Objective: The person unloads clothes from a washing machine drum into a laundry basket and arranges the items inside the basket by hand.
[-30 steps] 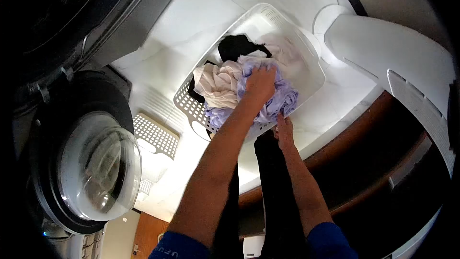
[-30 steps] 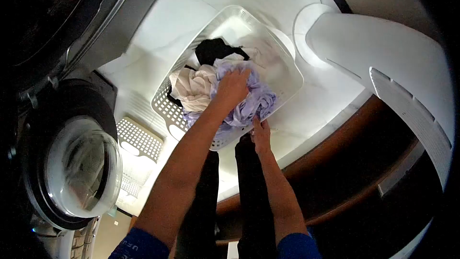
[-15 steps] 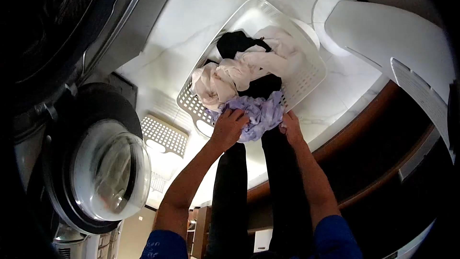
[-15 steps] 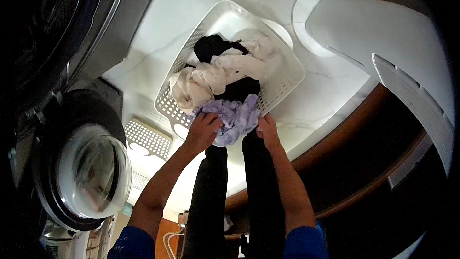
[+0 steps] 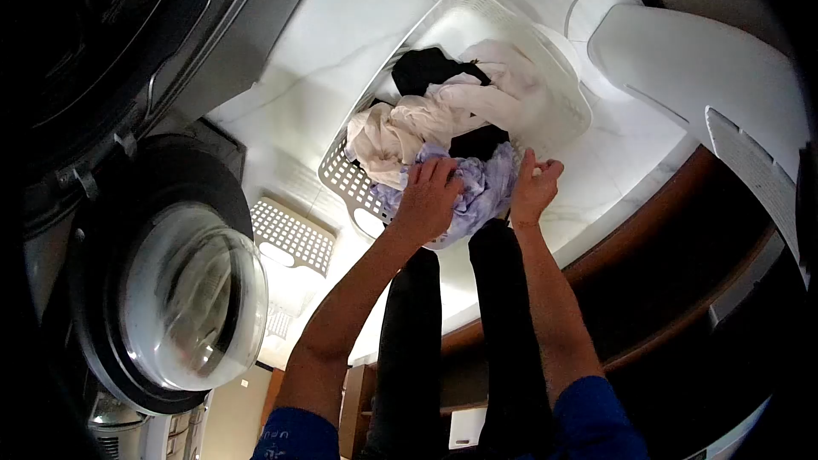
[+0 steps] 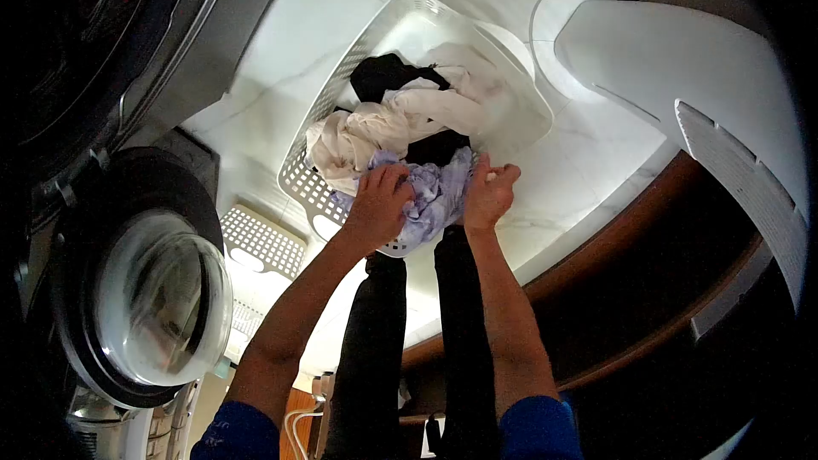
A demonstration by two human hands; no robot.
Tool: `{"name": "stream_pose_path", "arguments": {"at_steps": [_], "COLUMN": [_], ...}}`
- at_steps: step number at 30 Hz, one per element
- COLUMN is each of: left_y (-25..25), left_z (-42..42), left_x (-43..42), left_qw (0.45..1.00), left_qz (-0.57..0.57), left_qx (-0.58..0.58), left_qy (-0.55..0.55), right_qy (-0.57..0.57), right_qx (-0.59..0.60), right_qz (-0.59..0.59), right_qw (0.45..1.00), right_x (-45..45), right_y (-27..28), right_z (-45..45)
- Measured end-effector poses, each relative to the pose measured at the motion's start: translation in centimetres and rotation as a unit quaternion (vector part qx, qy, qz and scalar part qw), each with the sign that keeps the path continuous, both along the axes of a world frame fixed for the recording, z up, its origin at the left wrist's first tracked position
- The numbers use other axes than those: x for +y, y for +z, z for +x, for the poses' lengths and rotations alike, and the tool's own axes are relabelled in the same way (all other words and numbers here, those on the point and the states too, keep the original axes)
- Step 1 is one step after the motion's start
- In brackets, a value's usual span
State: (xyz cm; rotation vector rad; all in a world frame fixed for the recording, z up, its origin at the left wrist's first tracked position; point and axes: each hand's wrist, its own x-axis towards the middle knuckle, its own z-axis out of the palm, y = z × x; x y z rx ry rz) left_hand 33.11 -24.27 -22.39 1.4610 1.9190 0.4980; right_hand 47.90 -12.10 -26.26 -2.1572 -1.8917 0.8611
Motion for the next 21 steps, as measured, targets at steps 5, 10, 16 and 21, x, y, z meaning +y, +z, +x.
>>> {"name": "stream_pose_path", "arguments": {"at_steps": [5,10,16,21], "left_y": [-1.0,-0.5,0.3,-0.3], "left_z": [0.1,-0.2,2.0,2.9], "left_x": [0.6,0.7,-2.3,-6.1], "left_qw": [0.996,0.994,0.995,0.972], "left_qz": [-0.044,-0.046,-0.038,-0.011], "left_qx": [-0.06,-0.077,-0.051,-0.049], "left_qy": [0.038,0.062,0.076,0.229], "right_qy": [0.204,0.322,0.495,0.53], "right_qx": [-0.263,-0.097,-0.07,0.029], "right_qz": [-0.113,-0.031,-0.131,-0.106], "right_qw": [0.936,0.941,0.856,0.841], "right_x": [3.4,4.5,2.8,-1.2], "right_y": [4.3,3.2,-5.1,3.7], "right_z": [-2.8,-7.8,-10.2,-5.1]}}
